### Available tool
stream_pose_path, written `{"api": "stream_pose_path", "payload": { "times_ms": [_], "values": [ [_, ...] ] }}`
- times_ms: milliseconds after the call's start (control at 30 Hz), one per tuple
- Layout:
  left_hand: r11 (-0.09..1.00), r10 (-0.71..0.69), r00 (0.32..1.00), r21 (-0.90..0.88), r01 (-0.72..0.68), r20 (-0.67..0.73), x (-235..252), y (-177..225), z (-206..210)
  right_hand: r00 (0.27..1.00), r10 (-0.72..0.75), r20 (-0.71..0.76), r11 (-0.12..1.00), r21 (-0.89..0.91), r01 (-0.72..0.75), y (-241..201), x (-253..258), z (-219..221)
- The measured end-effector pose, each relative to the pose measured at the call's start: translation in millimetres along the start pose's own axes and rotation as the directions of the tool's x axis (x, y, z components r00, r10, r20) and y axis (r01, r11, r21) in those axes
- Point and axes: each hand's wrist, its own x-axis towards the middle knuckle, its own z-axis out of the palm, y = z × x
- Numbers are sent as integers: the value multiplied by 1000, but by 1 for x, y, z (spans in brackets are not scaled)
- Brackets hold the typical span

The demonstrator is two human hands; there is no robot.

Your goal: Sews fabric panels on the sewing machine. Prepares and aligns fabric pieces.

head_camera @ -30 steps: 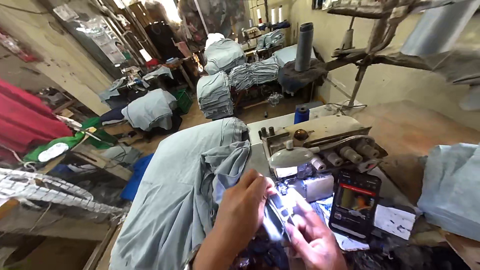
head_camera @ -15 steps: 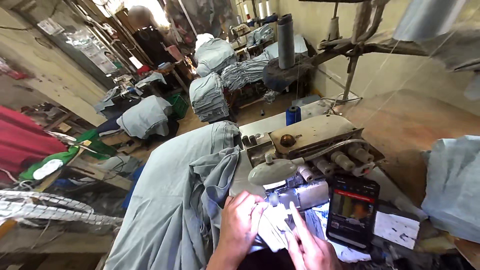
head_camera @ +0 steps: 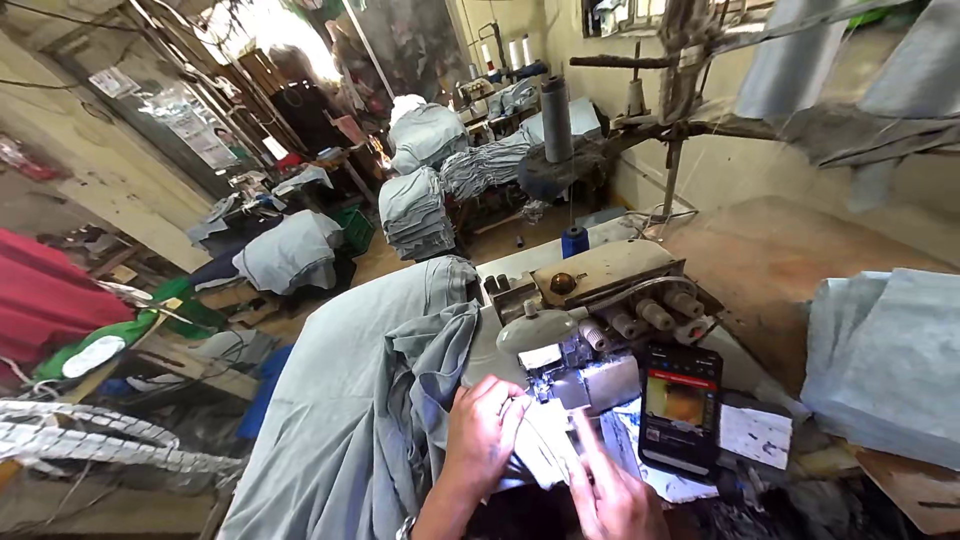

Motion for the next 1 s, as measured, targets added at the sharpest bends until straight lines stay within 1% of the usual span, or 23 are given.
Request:
{"api": "stream_pose_path", "payload": {
  "times_ms": [67,167,233,333,400,467,533,667,767,867,1000],
  "values": [
    [1000,-19,999,-7,19,29,1,0,-2,1000,-18,-23,1000,-14,17,-2,1,-1],
    [999,-47,996,-24,49,72,2,0,-4,997,-73,20,997,-26,73,-2,4,-3],
    [998,-52,996,-32,55,79,3,0,-4,998,-61,23,997,-43,62,-1,5,-2],
    [997,-62,993,-37,66,103,4,0,-5,999,-35,-29,997,-76,33,-5,6,-2],
    [996,-73,989,-33,78,131,5,1,-7,998,-60,-37,996,-73,57,-5,4,-3],
    [996,-76,987,-36,82,141,6,2,-9,997,-77,23,996,-49,78,-5,4,-5],
    [996,-75,987,-38,82,145,7,2,-9,996,-78,53,994,-69,82,-4,6,-4],
    [995,-85,986,-42,92,147,8,2,-9,999,-44,-16,990,-133,41,-10,8,-7],
    [994,-90,985,-48,98,147,8,2,-10,993,-83,-82,992,-106,74,-8,9,-6],
    [995,-81,986,-51,89,143,8,1,-9,993,-97,-70,992,-83,91,-7,10,-6],
    [995,-85,986,-46,93,144,7,2,-9,997,-71,31,995,-65,73,-3,10,-8]
  ]
}}
